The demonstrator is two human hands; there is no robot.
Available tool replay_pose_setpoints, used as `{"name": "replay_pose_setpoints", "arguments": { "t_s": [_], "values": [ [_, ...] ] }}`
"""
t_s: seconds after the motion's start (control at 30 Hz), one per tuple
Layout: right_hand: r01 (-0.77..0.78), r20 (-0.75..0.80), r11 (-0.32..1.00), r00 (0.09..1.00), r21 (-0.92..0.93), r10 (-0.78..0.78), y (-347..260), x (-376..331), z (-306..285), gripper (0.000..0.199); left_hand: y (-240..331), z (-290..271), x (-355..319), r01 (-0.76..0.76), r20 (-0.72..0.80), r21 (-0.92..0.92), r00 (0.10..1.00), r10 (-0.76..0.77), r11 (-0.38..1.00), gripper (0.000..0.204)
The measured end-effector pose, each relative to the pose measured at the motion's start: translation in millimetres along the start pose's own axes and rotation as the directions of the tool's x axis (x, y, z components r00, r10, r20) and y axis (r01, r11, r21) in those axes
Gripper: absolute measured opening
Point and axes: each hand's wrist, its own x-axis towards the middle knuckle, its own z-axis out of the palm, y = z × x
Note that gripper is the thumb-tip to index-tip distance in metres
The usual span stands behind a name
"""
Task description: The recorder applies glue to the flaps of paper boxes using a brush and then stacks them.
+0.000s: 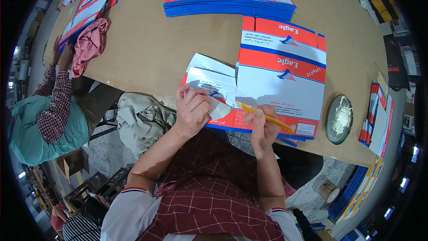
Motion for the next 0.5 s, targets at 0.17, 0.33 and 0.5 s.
{"name": "replay_pose_setpoints", "arguments": {
  "t_s": [0.17,0.33,0.5],
  "values": [
    [-0.122,0.151,0.914,0.969,-0.387,0.193,-9.2,3.7,-4.1,0.014,2.8,0.2,3.6,0.003,0.005,0.005,1.0,-0.003,1.0,0.02],
    [-0.012,0.092,0.959,0.995,-0.284,0.039,0.0,-1.4,-3.0,0.014,2.9,0.3,2.3,0.011,0.012,0.0,1.0,-0.011,1.0,0.021],
    [0.018,0.072,0.982,0.997,-0.185,-0.005,-3.5,0.4,0.7,0.014,1.7,-5.3,0.5,0.028,0.024,0.002,0.999,-0.028,1.0,0.021]
  ]
}}
